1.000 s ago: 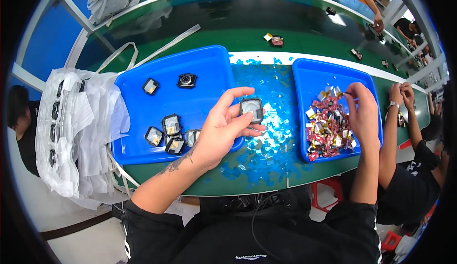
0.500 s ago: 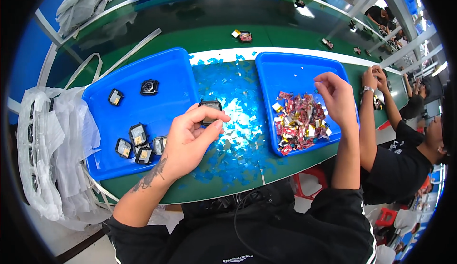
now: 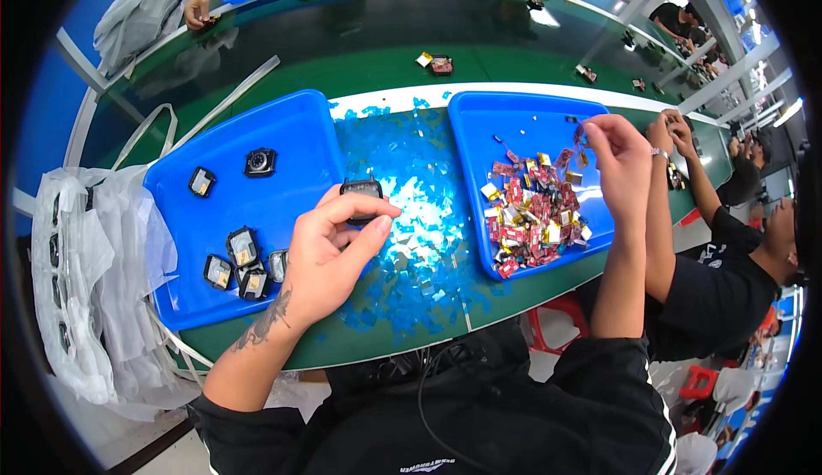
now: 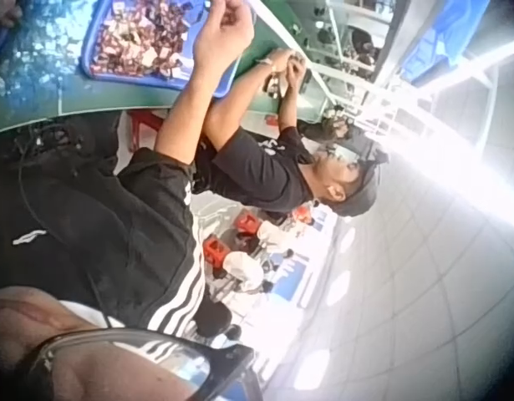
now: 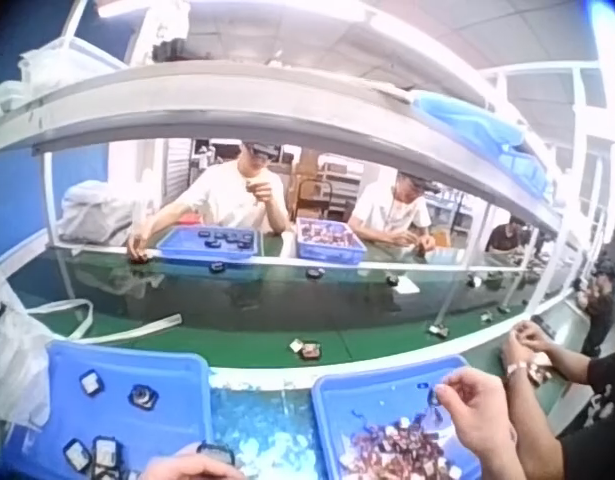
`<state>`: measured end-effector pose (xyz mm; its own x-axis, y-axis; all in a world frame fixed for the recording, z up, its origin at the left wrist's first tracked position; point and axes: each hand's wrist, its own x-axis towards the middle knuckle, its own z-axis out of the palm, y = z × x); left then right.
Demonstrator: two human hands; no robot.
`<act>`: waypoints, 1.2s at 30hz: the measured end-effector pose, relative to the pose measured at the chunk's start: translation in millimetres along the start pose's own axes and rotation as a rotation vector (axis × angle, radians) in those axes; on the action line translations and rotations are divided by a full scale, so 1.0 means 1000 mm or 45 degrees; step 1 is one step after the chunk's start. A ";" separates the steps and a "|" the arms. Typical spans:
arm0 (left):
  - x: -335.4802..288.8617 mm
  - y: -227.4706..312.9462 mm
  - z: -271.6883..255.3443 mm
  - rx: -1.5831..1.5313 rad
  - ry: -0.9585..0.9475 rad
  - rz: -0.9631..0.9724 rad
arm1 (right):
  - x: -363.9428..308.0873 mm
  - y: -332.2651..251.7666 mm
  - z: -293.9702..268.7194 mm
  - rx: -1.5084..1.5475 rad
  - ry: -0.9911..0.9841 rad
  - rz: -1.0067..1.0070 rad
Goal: Manual assembly and sorting of small electronic components on a factory assembly line.
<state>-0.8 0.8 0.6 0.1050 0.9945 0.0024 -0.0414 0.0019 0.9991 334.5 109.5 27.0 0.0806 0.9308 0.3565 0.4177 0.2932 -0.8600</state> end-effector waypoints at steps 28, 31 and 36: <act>-0.009 -0.001 0.007 0.288 0.048 0.217 | -0.079 -0.079 0.115 0.355 -0.766 -0.123; -0.009 -0.002 0.009 0.389 0.064 0.308 | -0.077 -0.080 0.115 0.268 -0.818 -0.127; -0.009 -0.005 0.005 0.508 0.078 0.401 | -0.076 -0.087 0.119 0.052 -0.844 -0.268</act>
<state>3.1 -8.6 -4.1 0.0896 0.9448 0.3151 0.3219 -0.3269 0.8886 184.6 39.7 31.0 -0.5731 0.7864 0.2304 0.3283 0.4779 -0.8148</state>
